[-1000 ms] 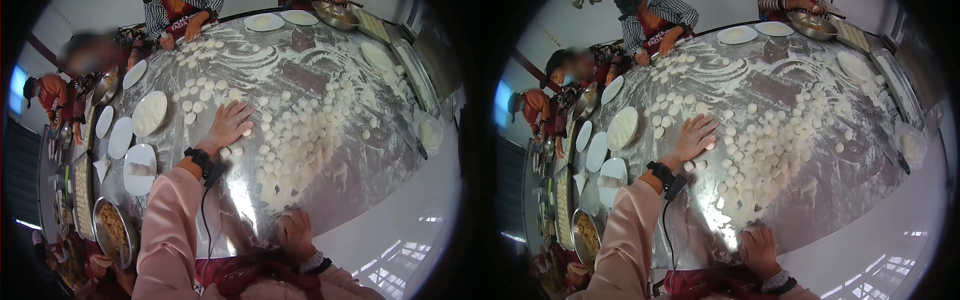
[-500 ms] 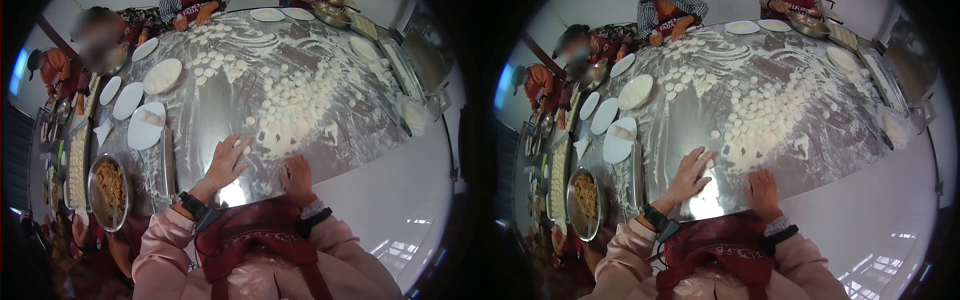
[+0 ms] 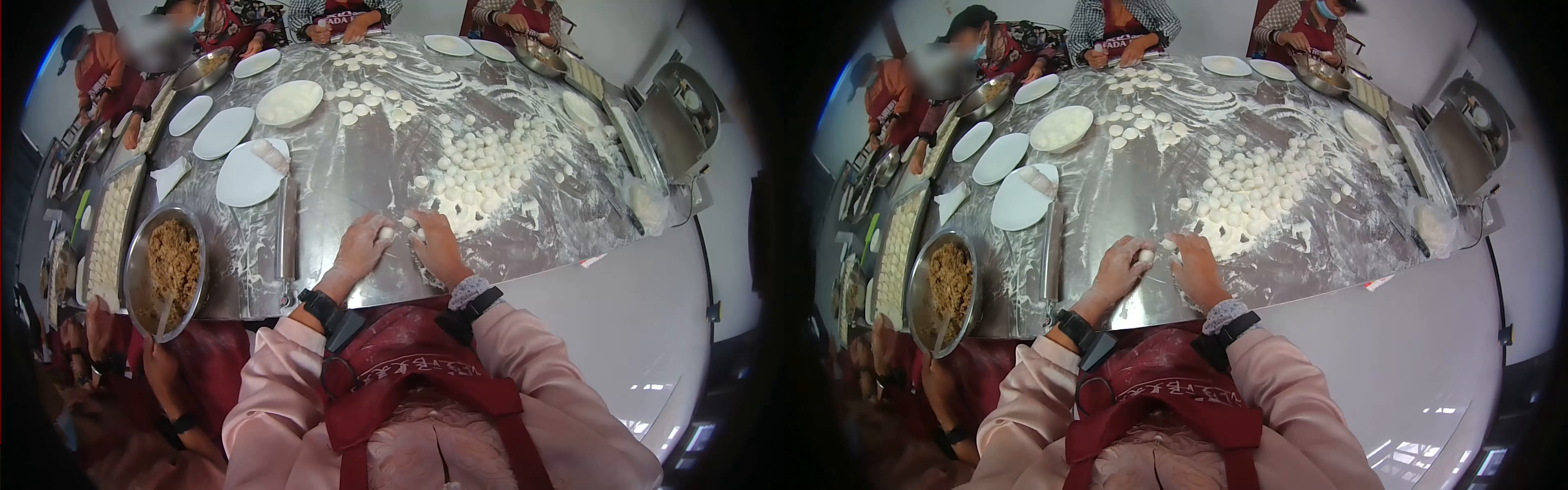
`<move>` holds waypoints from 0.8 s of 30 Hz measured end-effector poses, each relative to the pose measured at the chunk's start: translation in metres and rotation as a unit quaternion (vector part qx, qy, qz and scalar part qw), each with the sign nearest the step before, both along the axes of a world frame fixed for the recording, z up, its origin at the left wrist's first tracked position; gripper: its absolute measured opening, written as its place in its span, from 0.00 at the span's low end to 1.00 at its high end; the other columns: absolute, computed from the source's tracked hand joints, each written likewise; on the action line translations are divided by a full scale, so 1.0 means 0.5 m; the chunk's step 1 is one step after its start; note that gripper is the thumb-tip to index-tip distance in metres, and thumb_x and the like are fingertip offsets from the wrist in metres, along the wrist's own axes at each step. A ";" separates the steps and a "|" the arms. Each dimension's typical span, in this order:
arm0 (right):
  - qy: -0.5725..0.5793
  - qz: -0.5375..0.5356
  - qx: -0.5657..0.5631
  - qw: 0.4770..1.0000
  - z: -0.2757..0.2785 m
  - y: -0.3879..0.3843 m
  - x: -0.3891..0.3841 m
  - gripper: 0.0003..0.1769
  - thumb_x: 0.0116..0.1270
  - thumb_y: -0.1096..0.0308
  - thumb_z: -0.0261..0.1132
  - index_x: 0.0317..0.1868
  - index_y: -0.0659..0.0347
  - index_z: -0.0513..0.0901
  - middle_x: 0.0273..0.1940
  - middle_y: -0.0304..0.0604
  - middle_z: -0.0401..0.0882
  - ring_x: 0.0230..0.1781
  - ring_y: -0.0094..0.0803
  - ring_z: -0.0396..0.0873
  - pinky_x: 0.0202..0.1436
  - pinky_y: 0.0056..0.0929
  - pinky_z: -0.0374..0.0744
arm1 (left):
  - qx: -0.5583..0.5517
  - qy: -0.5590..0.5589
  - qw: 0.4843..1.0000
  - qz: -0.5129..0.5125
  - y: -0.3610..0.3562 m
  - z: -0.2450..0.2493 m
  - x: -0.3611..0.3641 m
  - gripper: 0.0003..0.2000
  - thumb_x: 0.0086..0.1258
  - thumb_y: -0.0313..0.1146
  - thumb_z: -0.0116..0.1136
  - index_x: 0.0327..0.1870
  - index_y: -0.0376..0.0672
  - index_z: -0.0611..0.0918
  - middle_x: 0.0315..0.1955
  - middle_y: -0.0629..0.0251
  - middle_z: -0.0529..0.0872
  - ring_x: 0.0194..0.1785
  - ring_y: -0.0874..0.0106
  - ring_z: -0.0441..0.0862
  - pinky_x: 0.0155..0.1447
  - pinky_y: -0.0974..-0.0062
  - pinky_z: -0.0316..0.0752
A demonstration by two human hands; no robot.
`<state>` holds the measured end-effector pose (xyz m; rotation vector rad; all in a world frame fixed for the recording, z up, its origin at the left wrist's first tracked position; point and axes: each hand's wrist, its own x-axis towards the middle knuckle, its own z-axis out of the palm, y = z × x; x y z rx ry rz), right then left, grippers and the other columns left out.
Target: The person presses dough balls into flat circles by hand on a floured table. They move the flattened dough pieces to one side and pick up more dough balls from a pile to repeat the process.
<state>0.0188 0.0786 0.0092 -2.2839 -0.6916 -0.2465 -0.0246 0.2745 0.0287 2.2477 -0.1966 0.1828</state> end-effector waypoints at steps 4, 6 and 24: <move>0.027 -0.006 0.004 1.000 0.006 0.002 0.002 0.22 0.54 0.70 0.70 0.52 0.57 0.80 0.47 0.52 0.81 0.51 0.51 0.77 0.57 0.46 0.75 | -0.129 0.127 0.983 0.031 0.041 0.011 -0.049 0.11 0.65 0.33 0.65 0.46 0.42 0.85 0.44 0.58 0.86 0.50 0.56 0.79 0.59 0.61 0.72; 0.048 -0.006 0.002 0.999 0.011 -0.004 -0.007 0.20 0.54 0.69 0.70 0.49 0.57 0.80 0.44 0.51 0.82 0.48 0.51 0.78 0.54 0.46 0.75 | -0.040 0.064 0.997 0.022 0.072 0.009 -0.075 0.11 0.66 0.35 0.64 0.45 0.42 0.85 0.44 0.58 0.86 0.51 0.56 0.79 0.60 0.61 0.71; 0.029 0.011 -0.077 0.997 0.025 -0.025 -0.036 0.33 0.53 0.65 0.71 0.62 0.54 0.76 0.51 0.48 0.79 0.56 0.49 0.75 0.59 0.47 0.73 | 0.316 -0.081 0.941 0.087 -0.020 -0.030 0.016 0.30 0.76 0.50 0.49 0.78 0.55 0.63 0.77 0.60 0.60 0.80 0.53 0.51 0.77 0.40 0.42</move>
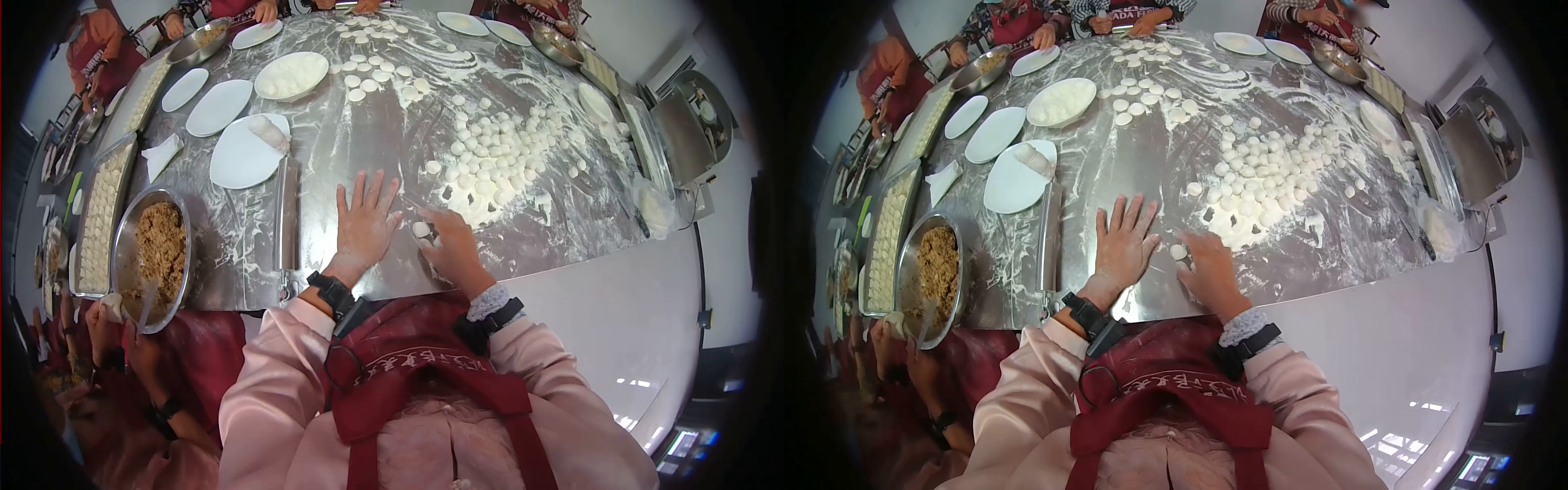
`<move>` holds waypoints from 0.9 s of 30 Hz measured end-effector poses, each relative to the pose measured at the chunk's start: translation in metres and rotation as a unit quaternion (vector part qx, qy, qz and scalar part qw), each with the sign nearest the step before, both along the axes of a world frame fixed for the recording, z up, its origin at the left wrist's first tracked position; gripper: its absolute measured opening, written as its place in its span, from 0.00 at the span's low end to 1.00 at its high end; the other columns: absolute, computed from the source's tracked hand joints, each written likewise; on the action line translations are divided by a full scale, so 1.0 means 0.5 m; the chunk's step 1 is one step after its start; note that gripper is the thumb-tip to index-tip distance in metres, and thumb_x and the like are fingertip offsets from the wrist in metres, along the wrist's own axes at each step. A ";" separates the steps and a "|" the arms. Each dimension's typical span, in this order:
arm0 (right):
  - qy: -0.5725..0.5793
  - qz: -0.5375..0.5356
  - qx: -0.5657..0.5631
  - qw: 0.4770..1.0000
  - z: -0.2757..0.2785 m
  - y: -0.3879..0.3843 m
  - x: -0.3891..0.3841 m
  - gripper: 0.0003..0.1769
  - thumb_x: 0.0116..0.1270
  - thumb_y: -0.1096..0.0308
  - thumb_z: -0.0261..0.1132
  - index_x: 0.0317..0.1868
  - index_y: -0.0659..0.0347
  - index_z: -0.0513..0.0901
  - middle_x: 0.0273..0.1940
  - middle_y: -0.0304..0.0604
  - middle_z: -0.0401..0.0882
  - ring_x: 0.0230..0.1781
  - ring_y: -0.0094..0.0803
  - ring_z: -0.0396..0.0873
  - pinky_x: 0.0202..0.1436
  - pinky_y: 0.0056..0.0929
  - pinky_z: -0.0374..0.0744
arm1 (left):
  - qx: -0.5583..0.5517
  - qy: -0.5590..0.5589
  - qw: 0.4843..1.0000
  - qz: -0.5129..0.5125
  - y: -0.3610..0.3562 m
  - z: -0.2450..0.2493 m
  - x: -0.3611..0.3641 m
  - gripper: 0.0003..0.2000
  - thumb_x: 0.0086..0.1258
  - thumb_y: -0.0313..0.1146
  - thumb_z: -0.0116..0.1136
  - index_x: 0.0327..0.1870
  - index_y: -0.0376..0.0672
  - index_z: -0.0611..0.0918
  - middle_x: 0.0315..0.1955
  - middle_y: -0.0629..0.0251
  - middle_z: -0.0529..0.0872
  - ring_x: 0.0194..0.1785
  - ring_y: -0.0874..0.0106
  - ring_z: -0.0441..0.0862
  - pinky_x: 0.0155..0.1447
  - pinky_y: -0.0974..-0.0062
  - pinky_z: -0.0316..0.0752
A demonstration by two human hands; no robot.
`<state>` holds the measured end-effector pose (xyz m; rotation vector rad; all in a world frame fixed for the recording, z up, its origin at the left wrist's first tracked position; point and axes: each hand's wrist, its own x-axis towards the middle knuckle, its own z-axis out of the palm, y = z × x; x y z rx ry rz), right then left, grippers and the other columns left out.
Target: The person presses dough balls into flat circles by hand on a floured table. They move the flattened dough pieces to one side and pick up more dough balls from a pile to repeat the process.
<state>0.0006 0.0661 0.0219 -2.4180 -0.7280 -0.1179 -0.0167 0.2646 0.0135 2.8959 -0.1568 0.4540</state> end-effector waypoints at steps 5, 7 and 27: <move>0.007 0.056 -0.085 0.995 0.026 0.048 0.006 0.25 0.57 0.65 0.69 0.57 0.53 0.81 0.48 0.46 0.81 0.55 0.45 0.76 0.58 0.47 0.71 | -0.003 0.048 0.999 -0.006 0.044 -0.007 -0.008 0.29 0.77 0.49 0.49 0.77 0.54 0.65 0.76 0.58 0.61 0.80 0.52 0.51 0.78 0.41 0.41; 0.008 0.072 -0.060 0.996 0.018 0.063 -0.005 0.23 0.57 0.64 0.70 0.55 0.54 0.82 0.48 0.47 0.81 0.55 0.46 0.77 0.58 0.48 0.70 | -0.004 0.048 0.999 0.008 0.065 -0.009 -0.015 0.28 0.77 0.48 0.48 0.77 0.54 0.65 0.76 0.58 0.61 0.80 0.52 0.51 0.78 0.42 0.40; 0.187 0.015 0.115 0.976 0.047 0.009 -0.014 0.16 0.61 0.68 0.68 0.49 0.60 0.82 0.48 0.54 0.81 0.50 0.53 0.78 0.54 0.44 0.77 | -0.006 0.027 0.999 -0.026 -0.013 -0.009 0.033 0.28 0.75 0.46 0.51 0.76 0.61 0.66 0.76 0.59 0.61 0.80 0.53 0.52 0.78 0.41 0.42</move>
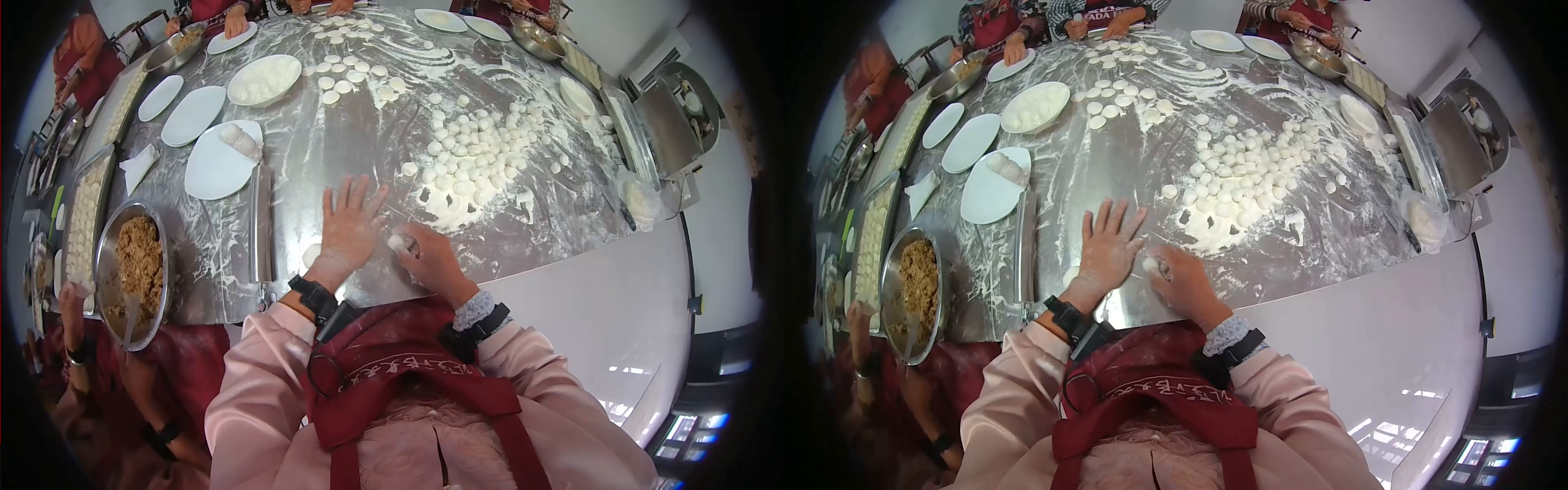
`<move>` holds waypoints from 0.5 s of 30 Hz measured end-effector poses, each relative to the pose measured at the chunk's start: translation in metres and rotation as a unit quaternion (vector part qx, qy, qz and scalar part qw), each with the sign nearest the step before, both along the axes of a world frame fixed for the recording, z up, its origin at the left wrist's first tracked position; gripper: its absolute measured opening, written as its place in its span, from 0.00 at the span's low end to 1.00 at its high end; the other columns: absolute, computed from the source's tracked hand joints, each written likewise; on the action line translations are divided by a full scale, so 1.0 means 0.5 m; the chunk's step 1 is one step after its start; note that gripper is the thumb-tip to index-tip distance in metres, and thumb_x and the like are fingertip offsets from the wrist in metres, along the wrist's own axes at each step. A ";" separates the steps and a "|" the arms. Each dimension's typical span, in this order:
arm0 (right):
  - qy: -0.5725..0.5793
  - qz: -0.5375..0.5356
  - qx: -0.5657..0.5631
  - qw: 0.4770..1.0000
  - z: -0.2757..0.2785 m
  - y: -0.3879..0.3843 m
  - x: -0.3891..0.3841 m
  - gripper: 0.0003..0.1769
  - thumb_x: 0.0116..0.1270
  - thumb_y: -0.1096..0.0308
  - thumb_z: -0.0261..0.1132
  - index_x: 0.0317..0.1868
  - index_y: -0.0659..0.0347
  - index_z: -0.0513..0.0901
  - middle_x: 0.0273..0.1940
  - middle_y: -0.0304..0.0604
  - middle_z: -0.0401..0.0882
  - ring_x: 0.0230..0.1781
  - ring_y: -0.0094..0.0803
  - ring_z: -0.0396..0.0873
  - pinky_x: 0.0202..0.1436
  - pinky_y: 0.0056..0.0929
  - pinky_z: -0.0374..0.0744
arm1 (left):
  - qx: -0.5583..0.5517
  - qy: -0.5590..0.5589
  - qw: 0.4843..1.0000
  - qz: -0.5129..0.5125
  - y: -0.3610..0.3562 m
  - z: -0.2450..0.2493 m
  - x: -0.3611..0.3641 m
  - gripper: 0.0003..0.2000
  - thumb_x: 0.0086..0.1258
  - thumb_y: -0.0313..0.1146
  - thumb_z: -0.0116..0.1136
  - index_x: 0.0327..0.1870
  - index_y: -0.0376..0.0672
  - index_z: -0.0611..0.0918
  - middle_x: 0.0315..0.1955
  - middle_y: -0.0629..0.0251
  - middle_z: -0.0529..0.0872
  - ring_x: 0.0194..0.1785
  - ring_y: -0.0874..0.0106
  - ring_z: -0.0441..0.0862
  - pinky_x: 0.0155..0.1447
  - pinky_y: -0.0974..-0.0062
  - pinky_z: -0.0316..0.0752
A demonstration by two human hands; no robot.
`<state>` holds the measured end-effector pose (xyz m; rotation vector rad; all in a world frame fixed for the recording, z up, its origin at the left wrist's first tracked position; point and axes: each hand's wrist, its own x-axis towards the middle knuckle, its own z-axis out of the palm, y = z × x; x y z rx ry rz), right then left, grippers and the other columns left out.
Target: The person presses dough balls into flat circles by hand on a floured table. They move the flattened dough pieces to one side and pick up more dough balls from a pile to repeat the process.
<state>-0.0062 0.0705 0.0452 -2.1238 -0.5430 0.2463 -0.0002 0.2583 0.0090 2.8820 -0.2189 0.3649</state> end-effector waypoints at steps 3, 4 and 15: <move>-0.118 0.034 0.059 0.991 -0.043 0.042 0.013 0.14 0.62 0.69 0.66 0.48 0.61 0.82 0.49 0.53 0.81 0.50 0.53 0.78 0.56 0.45 0.76 | -0.015 0.009 0.999 0.031 0.037 0.014 -0.003 0.27 0.76 0.44 0.50 0.76 0.60 0.66 0.76 0.55 0.60 0.80 0.50 0.51 0.78 0.41 0.41; -0.122 0.033 0.059 0.990 -0.047 0.048 0.016 0.14 0.62 0.69 0.66 0.48 0.61 0.82 0.49 0.53 0.81 0.50 0.53 0.78 0.56 0.45 0.76 | -0.024 0.012 0.998 0.052 0.039 0.022 0.000 0.27 0.76 0.43 0.50 0.76 0.59 0.66 0.76 0.54 0.59 0.80 0.49 0.50 0.78 0.40 0.41; -0.253 -0.134 -0.065 0.956 -0.019 -0.033 0.199 0.30 0.57 0.72 0.66 0.63 0.61 0.77 0.57 0.54 0.78 0.62 0.48 0.73 0.63 0.44 0.72 | -0.050 -0.026 0.998 -0.021 -0.087 0.009 0.059 0.34 0.74 0.49 0.54 0.77 0.45 0.62 0.78 0.57 0.57 0.81 0.54 0.49 0.79 0.41 0.39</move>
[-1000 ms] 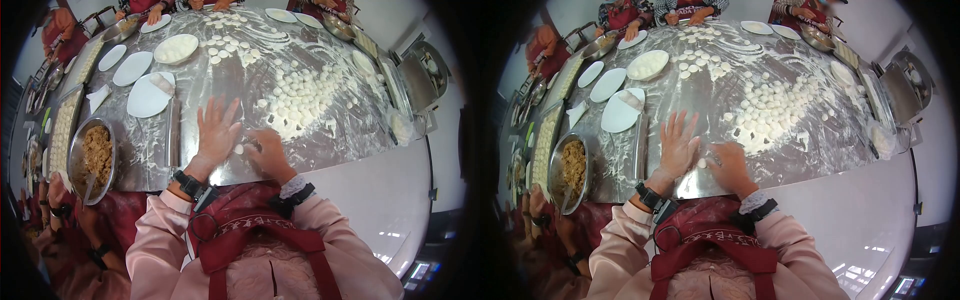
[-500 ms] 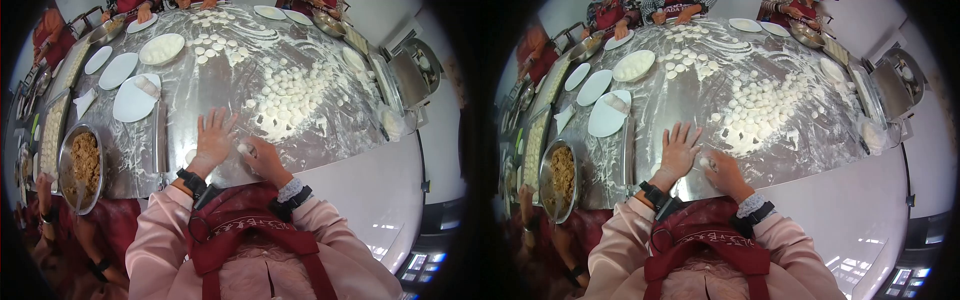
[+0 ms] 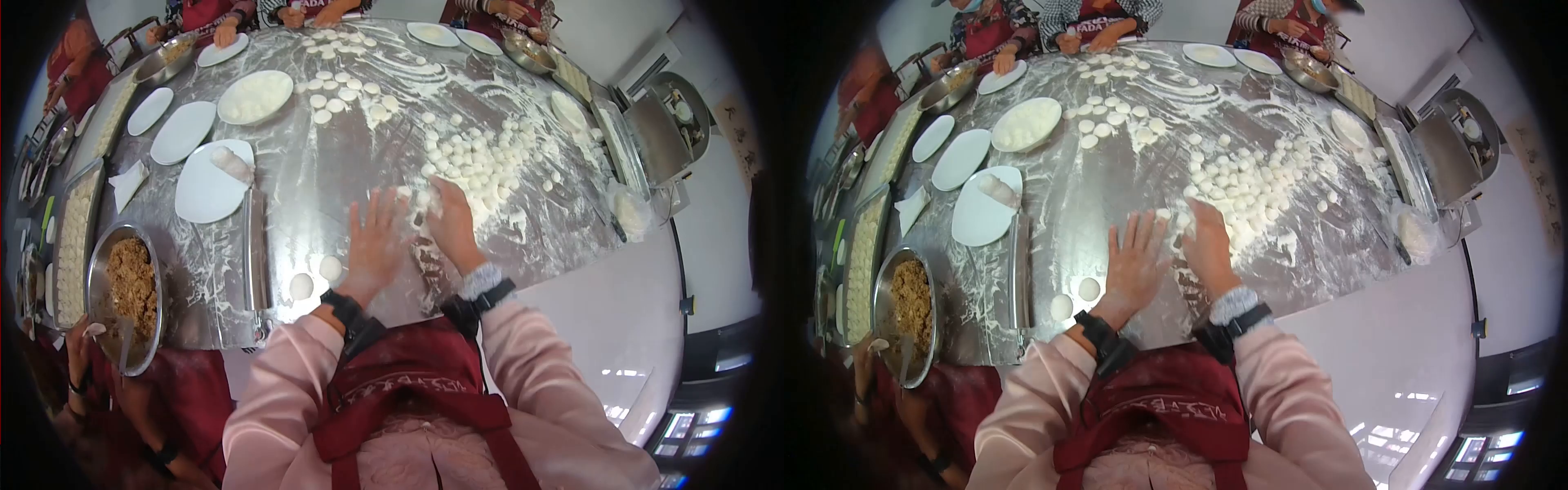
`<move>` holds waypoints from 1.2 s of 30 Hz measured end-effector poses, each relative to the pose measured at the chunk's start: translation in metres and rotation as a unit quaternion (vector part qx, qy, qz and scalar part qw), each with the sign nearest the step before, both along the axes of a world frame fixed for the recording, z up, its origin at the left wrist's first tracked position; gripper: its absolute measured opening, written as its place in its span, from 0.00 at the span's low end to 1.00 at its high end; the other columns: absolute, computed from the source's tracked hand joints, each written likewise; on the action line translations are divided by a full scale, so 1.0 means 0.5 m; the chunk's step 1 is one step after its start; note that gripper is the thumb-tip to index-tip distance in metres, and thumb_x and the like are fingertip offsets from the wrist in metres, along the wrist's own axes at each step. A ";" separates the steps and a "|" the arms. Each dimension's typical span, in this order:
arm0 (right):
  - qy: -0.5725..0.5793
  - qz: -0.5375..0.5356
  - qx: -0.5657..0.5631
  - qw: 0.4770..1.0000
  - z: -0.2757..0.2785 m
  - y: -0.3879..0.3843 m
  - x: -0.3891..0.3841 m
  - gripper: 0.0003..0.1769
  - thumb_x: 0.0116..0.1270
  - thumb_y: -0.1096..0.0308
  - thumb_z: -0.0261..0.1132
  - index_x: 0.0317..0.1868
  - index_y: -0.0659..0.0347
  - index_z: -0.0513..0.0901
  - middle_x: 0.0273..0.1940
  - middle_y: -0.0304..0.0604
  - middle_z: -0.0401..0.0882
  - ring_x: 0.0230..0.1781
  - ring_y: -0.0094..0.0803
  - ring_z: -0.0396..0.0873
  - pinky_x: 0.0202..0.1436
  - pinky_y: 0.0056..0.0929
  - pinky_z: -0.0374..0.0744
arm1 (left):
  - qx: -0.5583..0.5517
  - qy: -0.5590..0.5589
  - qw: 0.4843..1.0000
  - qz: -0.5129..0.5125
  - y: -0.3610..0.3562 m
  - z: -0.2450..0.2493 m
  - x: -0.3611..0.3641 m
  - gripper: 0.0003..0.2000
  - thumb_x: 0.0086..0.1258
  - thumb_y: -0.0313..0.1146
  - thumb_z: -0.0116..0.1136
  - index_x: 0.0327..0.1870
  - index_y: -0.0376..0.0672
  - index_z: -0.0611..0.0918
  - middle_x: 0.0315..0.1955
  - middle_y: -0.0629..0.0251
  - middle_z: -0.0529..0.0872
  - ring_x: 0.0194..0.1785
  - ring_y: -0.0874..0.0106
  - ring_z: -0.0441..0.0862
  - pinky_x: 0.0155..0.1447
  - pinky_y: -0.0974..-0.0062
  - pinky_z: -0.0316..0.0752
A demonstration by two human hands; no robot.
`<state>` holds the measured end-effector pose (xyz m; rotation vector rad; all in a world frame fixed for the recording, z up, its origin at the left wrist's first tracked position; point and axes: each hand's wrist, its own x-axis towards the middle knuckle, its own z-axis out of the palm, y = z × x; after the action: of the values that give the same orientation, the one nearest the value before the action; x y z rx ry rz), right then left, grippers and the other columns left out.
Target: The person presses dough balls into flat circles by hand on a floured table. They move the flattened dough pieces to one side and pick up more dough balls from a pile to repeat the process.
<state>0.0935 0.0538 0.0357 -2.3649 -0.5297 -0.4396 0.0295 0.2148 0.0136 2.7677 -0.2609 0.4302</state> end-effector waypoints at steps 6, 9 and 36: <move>0.041 0.013 -0.215 0.976 0.004 0.045 0.005 0.33 0.57 0.67 0.68 0.66 0.53 0.75 0.56 0.45 0.79 0.63 0.43 0.70 0.61 0.49 0.68 | 0.010 0.011 1.000 -0.011 0.032 -0.017 -0.026 0.35 0.73 0.49 0.54 0.77 0.42 0.62 0.77 0.58 0.59 0.81 0.56 0.50 0.79 0.42 0.38; 0.065 0.011 -0.213 0.975 0.003 0.065 -0.012 0.28 0.57 0.65 0.69 0.61 0.54 0.78 0.53 0.43 0.80 0.61 0.42 0.71 0.60 0.50 0.66 | 0.020 0.034 0.999 0.005 0.069 -0.017 -0.053 0.34 0.74 0.49 0.54 0.77 0.43 0.63 0.77 0.59 0.60 0.81 0.56 0.50 0.79 0.42 0.38; 0.104 -0.046 0.129 0.985 0.002 -0.053 -0.084 0.22 0.57 0.81 0.63 0.54 0.63 0.79 0.49 0.55 0.81 0.50 0.50 0.82 0.53 0.39 0.80 | -0.049 -0.015 0.998 -0.038 -0.058 0.032 -0.016 0.39 0.70 0.48 0.60 0.79 0.47 0.59 0.78 0.57 0.57 0.81 0.54 0.48 0.78 0.39 0.38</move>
<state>0.0516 0.0272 0.0364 -2.1575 -0.2513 -0.2782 0.0218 0.1859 0.0297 2.6481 -0.3417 0.4536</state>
